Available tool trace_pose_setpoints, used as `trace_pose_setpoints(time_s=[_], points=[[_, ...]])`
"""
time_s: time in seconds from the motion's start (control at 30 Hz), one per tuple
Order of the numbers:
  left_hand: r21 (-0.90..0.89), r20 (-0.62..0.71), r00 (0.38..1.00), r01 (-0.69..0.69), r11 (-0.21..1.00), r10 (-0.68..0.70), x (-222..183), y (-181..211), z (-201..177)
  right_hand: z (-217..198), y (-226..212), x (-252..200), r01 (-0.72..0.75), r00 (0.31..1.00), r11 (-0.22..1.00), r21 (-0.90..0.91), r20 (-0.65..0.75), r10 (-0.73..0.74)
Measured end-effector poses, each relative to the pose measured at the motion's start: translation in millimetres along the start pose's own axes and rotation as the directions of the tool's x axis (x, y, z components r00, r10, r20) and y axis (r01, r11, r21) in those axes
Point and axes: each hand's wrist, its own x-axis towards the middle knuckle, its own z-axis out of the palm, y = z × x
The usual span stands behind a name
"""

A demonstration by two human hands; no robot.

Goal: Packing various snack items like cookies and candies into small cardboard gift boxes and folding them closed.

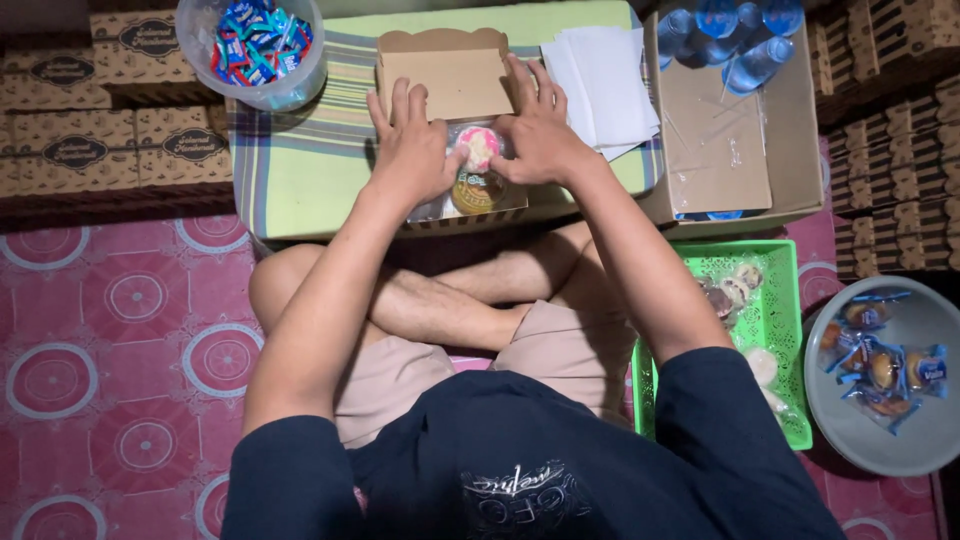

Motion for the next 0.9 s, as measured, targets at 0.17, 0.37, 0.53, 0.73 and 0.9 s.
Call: trace_pose_setpoints(time_s=[0.17, 0.37, 0.53, 0.73, 0.9], points=[[0.043, -0.06, 0.993, -0.104, 0.994, 0.106, 2.8, 9.1, -10.4, -3.9, -3.7, -1.8, -0.001, 1.0, 1.0, 0.02, -0.004, 0.001], [-0.037, -0.086, 0.979, -0.187, 0.982, 0.183, 0.3, 10.0, -15.4, -13.8, -6.4, -10.0, 0.059, 0.995, 0.997, 0.051, -0.088, -0.054], [-0.081, 0.038, 0.992, -0.119, 0.99, 0.122, 2.6, 6.0, -3.3, -17.2, -9.4, -14.0, 0.05, 0.997, 0.995, 0.089, -0.07, -0.043], [-0.056, 0.066, 0.99, -0.121, 0.991, 0.125, 7.0, 4.3, 1.5, -26.1, -19.0, -9.6, -0.06, 0.998, 0.998, 0.016, 0.005, 0.06], [-0.079, 0.09, 0.993, -0.072, 0.994, 0.079, 4.2, 6.2, -4.5, -14.2, -8.1, -9.0, -0.037, 0.999, 0.997, -0.061, 0.02, 0.038]])
